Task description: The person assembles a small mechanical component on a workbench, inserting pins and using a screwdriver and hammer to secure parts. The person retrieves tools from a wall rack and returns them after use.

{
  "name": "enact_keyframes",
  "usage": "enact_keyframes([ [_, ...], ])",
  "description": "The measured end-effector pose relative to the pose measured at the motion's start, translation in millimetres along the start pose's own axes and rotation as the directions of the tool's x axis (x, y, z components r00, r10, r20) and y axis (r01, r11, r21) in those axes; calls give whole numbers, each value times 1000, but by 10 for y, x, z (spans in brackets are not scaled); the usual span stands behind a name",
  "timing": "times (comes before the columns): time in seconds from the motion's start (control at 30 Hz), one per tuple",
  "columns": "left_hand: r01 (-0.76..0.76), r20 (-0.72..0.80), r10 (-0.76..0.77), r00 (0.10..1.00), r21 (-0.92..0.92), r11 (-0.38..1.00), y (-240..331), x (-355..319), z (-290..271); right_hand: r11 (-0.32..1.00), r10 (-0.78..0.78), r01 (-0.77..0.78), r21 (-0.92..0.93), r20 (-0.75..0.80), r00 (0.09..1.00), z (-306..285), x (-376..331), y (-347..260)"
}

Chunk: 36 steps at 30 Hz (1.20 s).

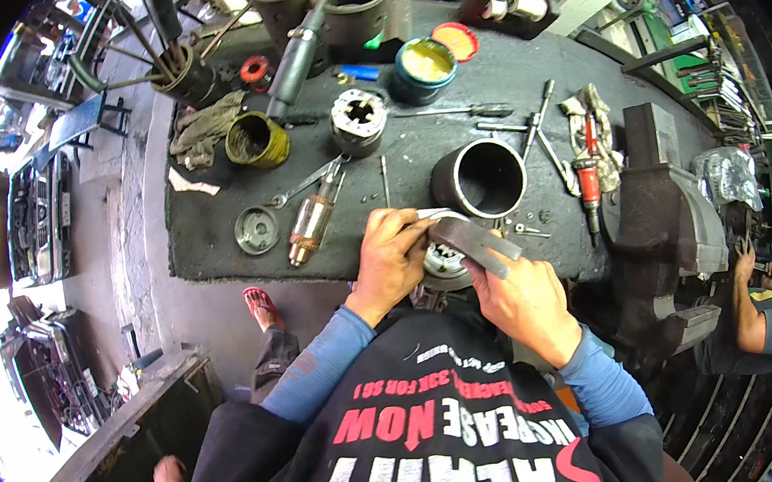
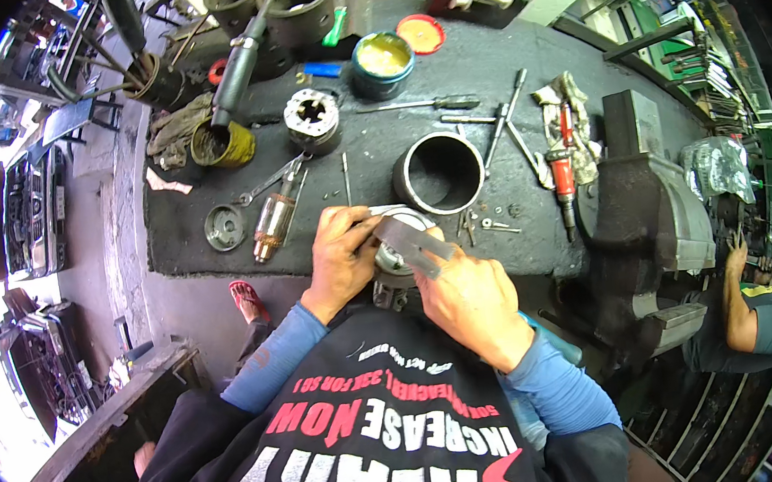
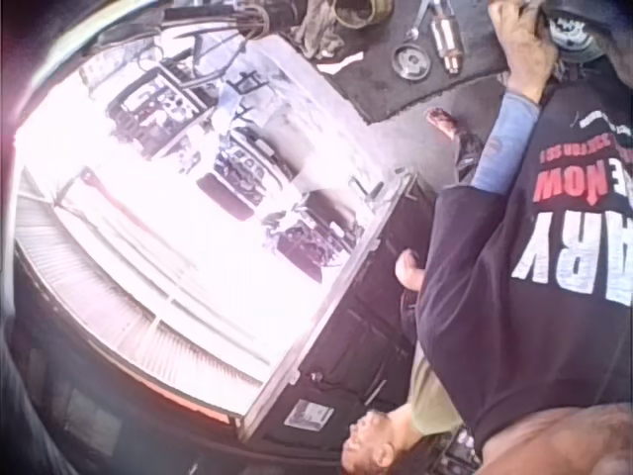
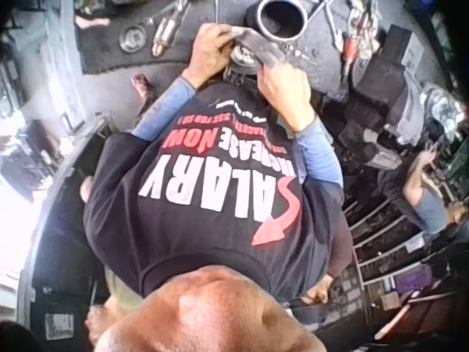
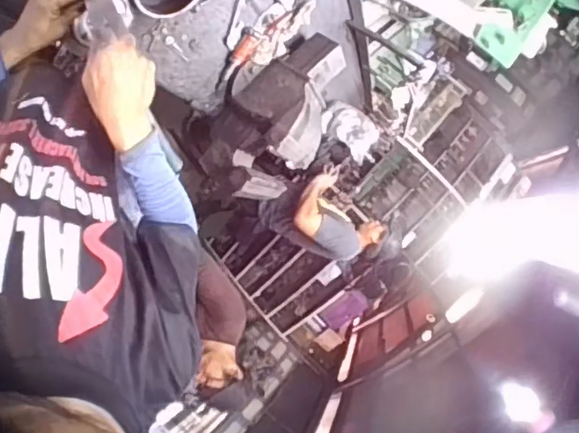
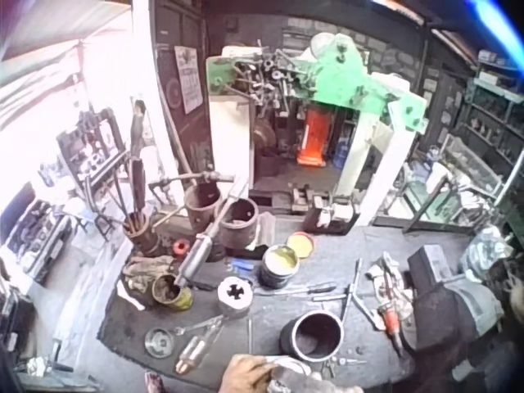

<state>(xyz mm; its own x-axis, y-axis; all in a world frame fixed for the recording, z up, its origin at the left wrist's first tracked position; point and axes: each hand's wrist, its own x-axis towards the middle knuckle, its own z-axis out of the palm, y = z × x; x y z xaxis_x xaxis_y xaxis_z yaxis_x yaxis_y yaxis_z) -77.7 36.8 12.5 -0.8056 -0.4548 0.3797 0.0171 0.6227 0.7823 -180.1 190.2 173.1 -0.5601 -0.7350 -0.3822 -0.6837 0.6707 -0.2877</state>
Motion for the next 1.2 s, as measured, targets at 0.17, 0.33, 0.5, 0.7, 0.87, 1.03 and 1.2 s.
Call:
enact_keyframes([
  [0.17, 80, 89, -77, 993, -25, 997, 74, 39, -40, 954, 63, 35, 298, -312, 948, 161, -82, 520],
  [0.33, 381, 257, -327, 909, -202, 902, 273, 408, -559, 449, 572, -61, 892, -234, 786, 215, -325, 1193],
  [0.5, -122, 332, 119, 936, -12, 992, 761, 1544, -290, 240, 745, -64, 969, -141, 653, 447, -590, 1742],
  [0.7, -640, 753, 473, 458, -90, 763, 1076, 2163, 1439, 68, 796, -36, 997, -32, 605, 847, -862, 1885],
  [0.87, -823, 823, 499, 272, -69, 564, 1001, 2092, 2665, -1, 766, -44, 999, 29, 642, 1284, -1085, 1820],
  [1.03, -869, 887, 395, 237, 11, 495, 849, 2212, 3206, 83, 780, -60, 995, -28, 625, 1601, -1228, 1624],
  [1.2, -896, 921, 384, 64, -117, 429, 946, 2483, 3147, 77, 786, -113, 991, 9, 618, 1587, -1298, 1538],
])
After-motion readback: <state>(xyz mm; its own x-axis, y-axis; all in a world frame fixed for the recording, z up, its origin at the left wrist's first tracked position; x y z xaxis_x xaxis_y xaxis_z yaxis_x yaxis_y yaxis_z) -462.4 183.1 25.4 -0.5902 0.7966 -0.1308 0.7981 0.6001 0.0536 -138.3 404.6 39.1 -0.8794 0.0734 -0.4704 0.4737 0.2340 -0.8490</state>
